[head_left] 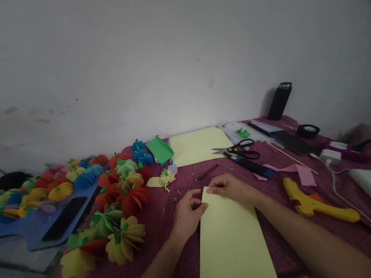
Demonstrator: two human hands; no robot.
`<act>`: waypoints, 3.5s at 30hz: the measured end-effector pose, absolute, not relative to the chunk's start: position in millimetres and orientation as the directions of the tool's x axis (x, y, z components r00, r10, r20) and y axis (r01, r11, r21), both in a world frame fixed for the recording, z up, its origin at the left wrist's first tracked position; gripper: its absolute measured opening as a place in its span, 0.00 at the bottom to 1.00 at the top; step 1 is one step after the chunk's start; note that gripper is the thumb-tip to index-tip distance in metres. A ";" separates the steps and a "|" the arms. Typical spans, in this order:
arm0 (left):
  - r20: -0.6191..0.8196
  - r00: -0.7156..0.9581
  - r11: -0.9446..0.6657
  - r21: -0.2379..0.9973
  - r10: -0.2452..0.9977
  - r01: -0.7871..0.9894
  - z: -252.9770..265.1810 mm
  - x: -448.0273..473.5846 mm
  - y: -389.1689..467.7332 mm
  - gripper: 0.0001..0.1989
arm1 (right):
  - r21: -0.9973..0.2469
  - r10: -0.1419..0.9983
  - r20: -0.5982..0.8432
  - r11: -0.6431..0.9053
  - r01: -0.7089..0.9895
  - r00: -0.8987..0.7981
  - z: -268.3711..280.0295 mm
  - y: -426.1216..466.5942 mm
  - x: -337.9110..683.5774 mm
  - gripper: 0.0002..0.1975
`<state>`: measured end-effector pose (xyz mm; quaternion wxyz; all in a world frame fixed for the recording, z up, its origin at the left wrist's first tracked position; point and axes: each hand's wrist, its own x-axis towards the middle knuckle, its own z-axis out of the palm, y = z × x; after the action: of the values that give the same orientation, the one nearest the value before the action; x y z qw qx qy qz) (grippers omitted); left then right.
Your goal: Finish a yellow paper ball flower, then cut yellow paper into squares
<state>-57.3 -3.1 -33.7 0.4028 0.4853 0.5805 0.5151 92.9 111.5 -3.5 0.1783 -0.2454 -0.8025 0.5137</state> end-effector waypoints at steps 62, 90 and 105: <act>-0.106 -0.139 0.157 0.889 0.985 0.430 -6.5 -60.4 -57.3 0.31 | -0.680 0.684 0.157 0.597 0.424 -0.712 -16.4 135.3 87.1 0.19; 0.204 0.220 -0.258 0.183 0.954 0.949 -35.7 -23.9 -12.0 0.22 | -0.267 0.683 0.133 0.723 0.637 -0.719 -12.4 127.6 77.8 0.16; 0.229 0.302 -0.343 0.170 0.925 0.924 -50.6 -30.0 -8.3 0.22 | -0.395 0.517 0.176 0.817 0.421 -0.838 -13.0 21.5 129.7 0.30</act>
<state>-30.0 -8.3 -50.6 0.0031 0.8069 0.5729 0.1440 129.7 21.5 -13.0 0.1389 -0.2487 -0.9429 0.1727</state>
